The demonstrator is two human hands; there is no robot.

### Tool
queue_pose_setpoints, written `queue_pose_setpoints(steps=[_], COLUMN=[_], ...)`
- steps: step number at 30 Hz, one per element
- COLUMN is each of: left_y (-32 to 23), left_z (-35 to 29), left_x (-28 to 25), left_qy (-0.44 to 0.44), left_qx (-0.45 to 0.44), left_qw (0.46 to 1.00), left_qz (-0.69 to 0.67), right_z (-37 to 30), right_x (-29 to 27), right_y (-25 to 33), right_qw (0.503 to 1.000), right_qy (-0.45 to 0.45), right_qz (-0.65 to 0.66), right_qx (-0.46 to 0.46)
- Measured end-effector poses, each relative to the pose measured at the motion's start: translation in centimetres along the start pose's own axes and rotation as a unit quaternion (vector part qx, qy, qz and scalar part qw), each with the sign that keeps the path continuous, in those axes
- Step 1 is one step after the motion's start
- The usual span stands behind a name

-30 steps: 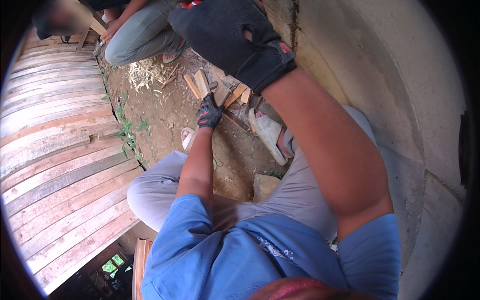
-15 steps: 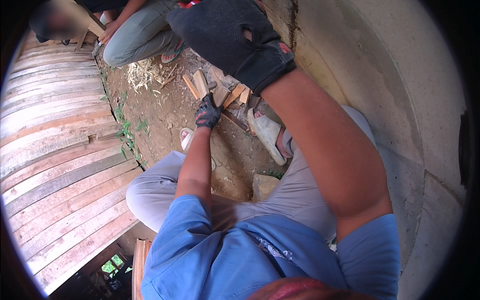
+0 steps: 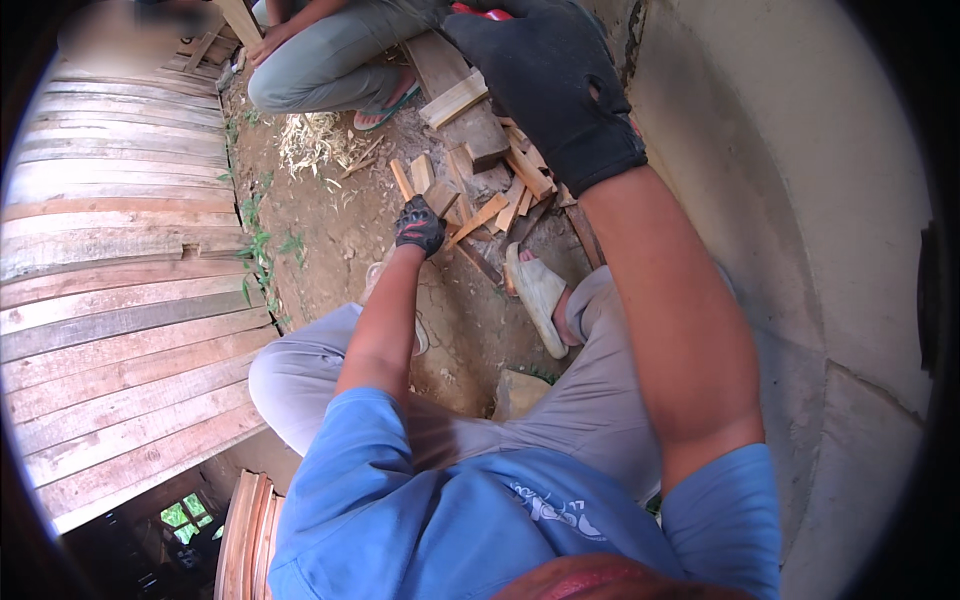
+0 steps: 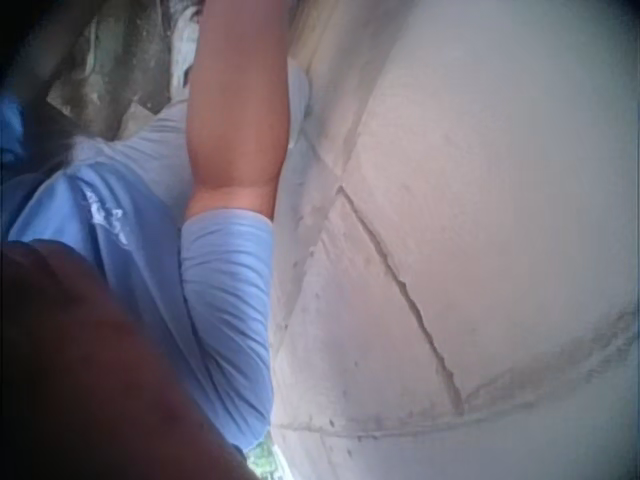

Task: The person sits on the ground and uses a hand saw to cut small pieces of wood. They hold the wood steady with one hand while sawing with the other, producing small wooden offcuts.

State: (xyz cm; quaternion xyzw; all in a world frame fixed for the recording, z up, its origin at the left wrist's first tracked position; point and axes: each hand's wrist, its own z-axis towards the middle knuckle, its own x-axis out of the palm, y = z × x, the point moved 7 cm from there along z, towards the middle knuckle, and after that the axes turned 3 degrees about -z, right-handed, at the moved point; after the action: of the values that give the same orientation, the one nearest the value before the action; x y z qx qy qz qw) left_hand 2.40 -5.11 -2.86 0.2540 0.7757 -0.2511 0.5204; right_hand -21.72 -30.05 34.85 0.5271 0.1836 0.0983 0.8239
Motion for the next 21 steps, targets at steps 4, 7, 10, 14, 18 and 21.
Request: queue_pose_setpoints(steps=[4,7,10,14,18,21], left_y=[1.2,-0.4,-4.4,-12.6,-14.0,-20.8], left_z=[0.6,1.6,2.2,4.4,9.4,10.7], left_x=[-3.4,-6.1,-8.2,-10.3,-8.3,-9.1], left_qy=[-0.002,0.013,0.018,-0.023,-0.04,-0.019], left_qx=[0.005,0.011,0.023,0.108,0.12,0.117], left_qw=[1.0,1.0,1.0,0.994,0.992,0.993], left_qz=[0.012,0.0,-0.003,0.016,0.013,0.02], right_z=[0.1,0.4,0.5,1.2,0.6,1.2], right_x=[-0.6,-0.7,-0.7,-2.0,-0.2,-1.3], right_y=[0.7,0.5,0.0,0.4,0.5,-0.3], right_qw=[0.999,0.999,0.999,0.999,0.997,0.994], right_qy=[0.004,-0.013,-0.02,-0.037,-0.032,-0.056], right_qz=[0.036,0.033,0.025,-0.001,-0.036,-0.069], right_qx=[0.021,-0.005,0.001,-0.033,-0.057,-0.059])
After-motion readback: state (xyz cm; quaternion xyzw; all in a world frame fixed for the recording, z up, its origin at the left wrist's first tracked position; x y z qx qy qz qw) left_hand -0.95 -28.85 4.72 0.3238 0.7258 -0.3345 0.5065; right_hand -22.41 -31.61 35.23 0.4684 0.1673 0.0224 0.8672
